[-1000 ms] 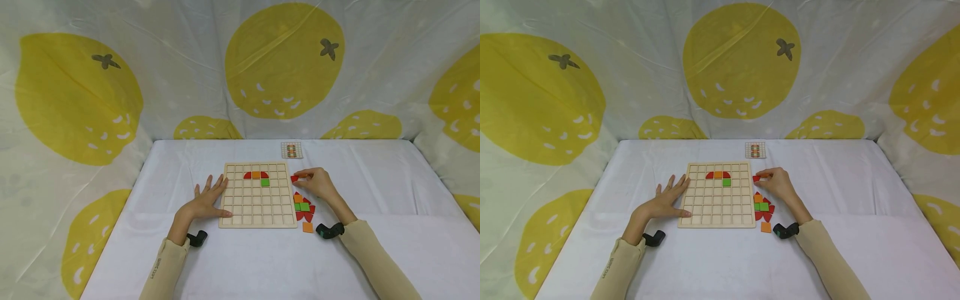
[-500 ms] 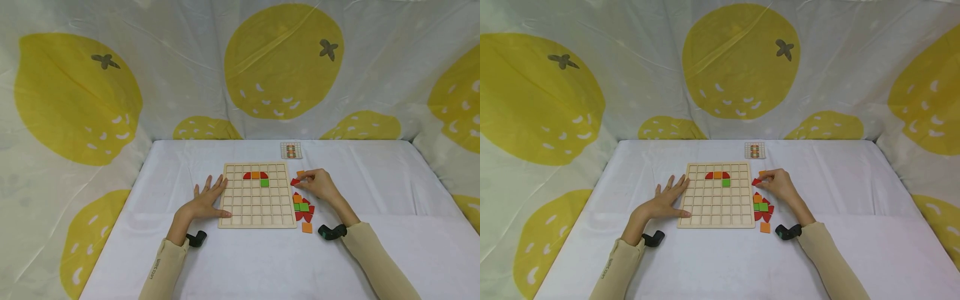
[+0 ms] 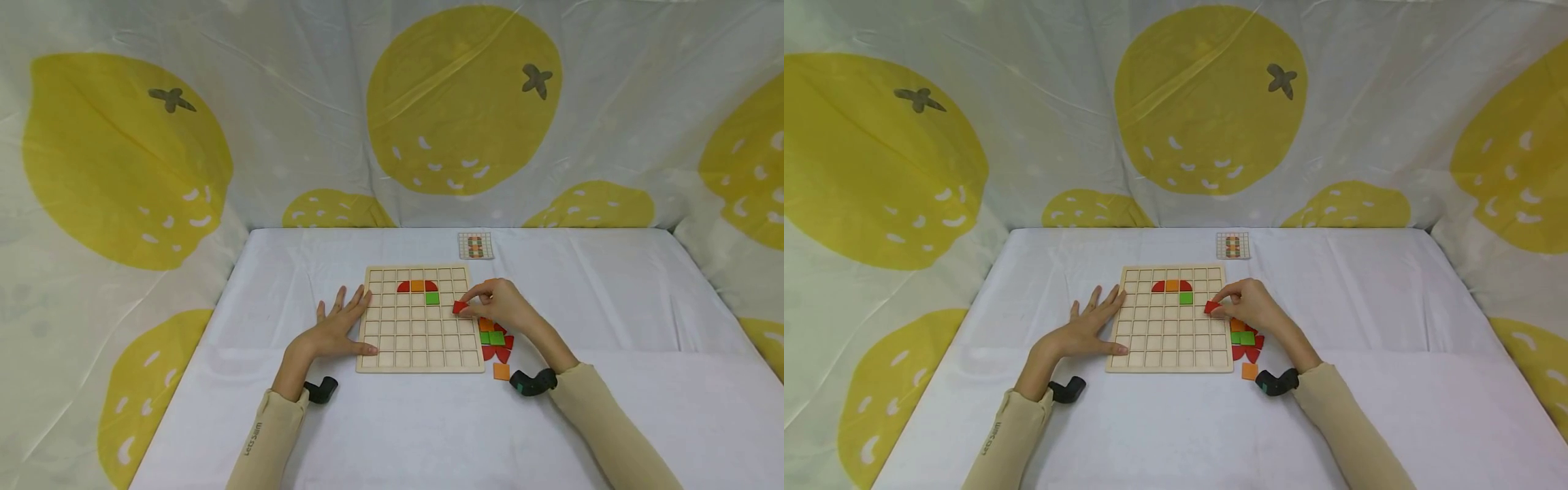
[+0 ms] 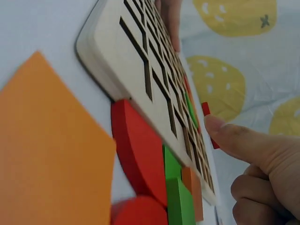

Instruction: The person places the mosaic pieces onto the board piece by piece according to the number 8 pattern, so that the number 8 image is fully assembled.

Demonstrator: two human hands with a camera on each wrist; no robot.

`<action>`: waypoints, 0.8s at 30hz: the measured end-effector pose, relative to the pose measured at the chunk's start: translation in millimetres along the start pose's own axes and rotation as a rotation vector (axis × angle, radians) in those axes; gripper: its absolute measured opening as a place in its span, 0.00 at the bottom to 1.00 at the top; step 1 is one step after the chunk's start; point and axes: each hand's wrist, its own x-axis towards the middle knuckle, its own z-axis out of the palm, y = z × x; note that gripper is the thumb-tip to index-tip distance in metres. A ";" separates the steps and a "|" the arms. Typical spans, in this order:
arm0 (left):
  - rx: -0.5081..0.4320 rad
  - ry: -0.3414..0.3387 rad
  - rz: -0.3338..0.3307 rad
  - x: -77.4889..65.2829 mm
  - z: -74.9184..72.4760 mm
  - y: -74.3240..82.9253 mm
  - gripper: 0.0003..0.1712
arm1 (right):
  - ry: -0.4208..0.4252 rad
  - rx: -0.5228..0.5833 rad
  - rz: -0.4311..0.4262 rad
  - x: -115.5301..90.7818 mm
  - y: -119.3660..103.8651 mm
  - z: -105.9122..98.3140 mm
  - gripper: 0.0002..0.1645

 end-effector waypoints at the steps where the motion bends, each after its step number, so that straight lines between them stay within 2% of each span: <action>1: -0.002 0.000 0.001 0.0 -0.1 0.0 0.68 | -0.019 0.004 -0.025 1.1 -3.2 2.7 0.13; 3: -0.002 0.000 0.001 -0.1 -0.3 0.1 0.67 | -0.055 0.022 -0.060 3.5 -8.9 8.0 0.12; 8: -0.005 -0.002 0.002 0.0 -0.5 0.7 0.67 | -0.100 0.039 -0.072 9.8 -20.1 20.3 0.11; 14: -0.001 -0.003 -0.001 -0.5 -1.0 1.4 0.68 | -0.090 -0.017 -0.079 15.8 -24.9 30.1 0.11; 24: -0.002 -0.001 0.000 -1.4 -1.5 2.1 0.67 | -0.076 0.016 -0.071 16.2 -24.0 34.4 0.10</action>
